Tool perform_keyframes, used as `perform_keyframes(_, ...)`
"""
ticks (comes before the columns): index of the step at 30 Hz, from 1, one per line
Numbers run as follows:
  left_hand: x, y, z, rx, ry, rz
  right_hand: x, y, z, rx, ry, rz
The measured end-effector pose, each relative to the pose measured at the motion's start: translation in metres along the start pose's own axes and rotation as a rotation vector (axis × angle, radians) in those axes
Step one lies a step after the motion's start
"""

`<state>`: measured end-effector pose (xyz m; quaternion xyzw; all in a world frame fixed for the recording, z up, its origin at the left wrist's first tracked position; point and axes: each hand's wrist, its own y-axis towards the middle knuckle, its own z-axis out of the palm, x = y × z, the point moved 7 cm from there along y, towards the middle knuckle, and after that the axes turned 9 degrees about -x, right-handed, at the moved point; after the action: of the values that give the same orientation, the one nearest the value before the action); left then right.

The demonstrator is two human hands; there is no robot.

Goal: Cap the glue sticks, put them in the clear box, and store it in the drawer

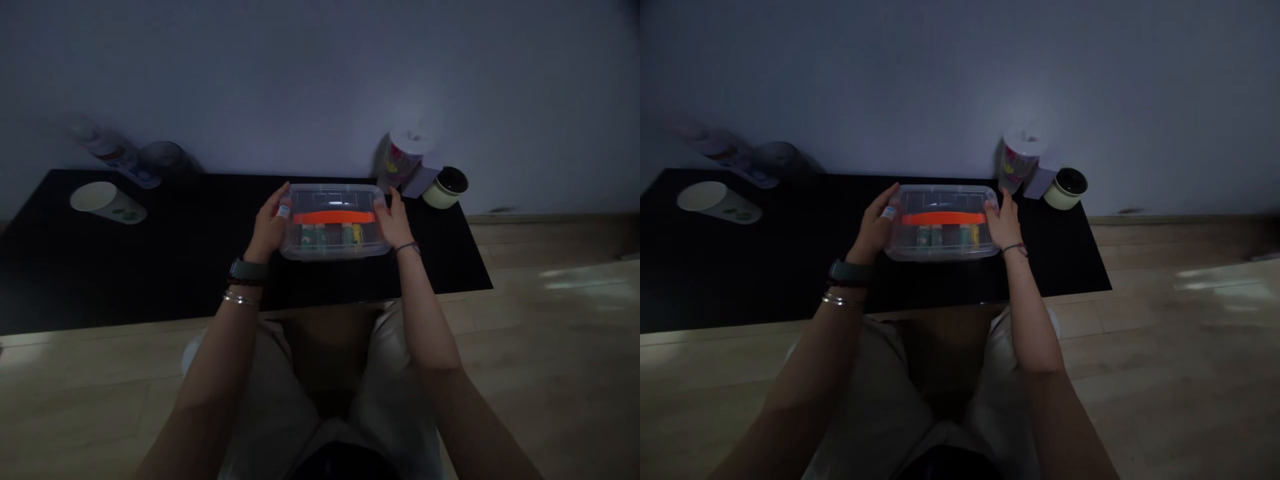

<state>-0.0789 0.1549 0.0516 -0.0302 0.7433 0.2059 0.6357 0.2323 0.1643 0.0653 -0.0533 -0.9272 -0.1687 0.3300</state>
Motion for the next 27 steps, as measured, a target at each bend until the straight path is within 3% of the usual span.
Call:
perform_keyframes(5, 0.003, -0.001, -0.001, 0.011, -0.022, -0.034, 0.015, -0.006, -0.018, -0.188, 0.011, -0.097)
perform_keyframes(8, 0.005, -0.001, -0.001, 0.023, -0.035, -0.039, 0.016, -0.007, -0.021, -0.235, 0.028, -0.11)
perform_keyframes(15, 0.003, -0.002, -0.002, 0.011, 0.032, -0.065, 0.009, -0.007, -0.019, -0.203, 0.02, 0.009)
perform_keyframes(27, 0.004, 0.0, -0.003, -0.009, 0.027, -0.04, 0.037, -0.012, -0.029, -0.16, -0.17, -0.053)
